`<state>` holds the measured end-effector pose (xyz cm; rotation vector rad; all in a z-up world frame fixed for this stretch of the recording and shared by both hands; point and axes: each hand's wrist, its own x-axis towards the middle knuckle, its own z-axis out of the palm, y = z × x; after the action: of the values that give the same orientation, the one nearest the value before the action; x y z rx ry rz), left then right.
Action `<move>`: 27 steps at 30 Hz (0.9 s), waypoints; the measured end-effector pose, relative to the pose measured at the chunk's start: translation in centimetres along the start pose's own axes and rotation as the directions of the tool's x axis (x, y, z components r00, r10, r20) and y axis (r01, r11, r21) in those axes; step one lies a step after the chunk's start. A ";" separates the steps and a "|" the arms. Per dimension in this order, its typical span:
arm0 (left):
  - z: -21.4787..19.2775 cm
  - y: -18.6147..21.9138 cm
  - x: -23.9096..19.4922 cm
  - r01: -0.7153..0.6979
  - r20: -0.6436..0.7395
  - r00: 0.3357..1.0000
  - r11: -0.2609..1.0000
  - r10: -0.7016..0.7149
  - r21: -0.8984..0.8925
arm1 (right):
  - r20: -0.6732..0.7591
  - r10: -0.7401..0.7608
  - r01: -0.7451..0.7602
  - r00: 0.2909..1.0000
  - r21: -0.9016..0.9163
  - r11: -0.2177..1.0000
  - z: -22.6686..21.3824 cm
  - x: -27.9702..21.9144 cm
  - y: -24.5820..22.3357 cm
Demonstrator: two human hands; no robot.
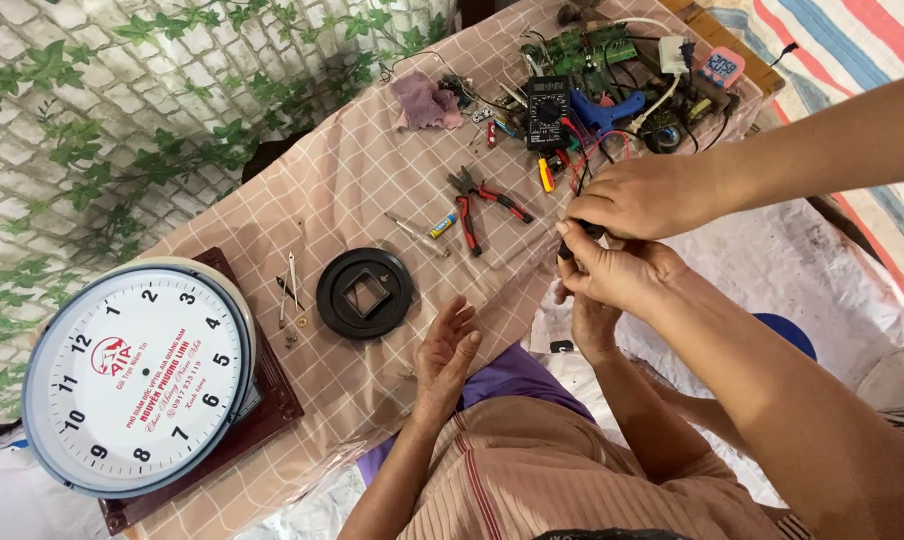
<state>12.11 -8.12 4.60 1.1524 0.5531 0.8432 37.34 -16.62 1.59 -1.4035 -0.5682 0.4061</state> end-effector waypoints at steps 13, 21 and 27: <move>-6.1 -1.5 0.6 -0.360 0.060 0.837 0.465 0.543 0.809 | 0.371 0.921 -0.469 0.121 0.839 -0.276 1.9 4.3 -17.1; -7.0 -2.5 0.6 -0.346 0.069 0.846 0.446 0.529 0.826 | -0.114 -0.033 0.028 0.993 -0.046 0.999 1.7 -2.1 4.9; -7.0 -1.9 0.7 -0.347 0.066 0.837 0.433 0.543 0.832 | -0.098 -0.065 0.056 0.993 -0.096 0.994 1.3 1.2 0.5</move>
<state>7.72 -3.89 0.53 2.1838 0.8909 1.2375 37.58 -14.80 1.32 -1.4837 -0.5511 0.2612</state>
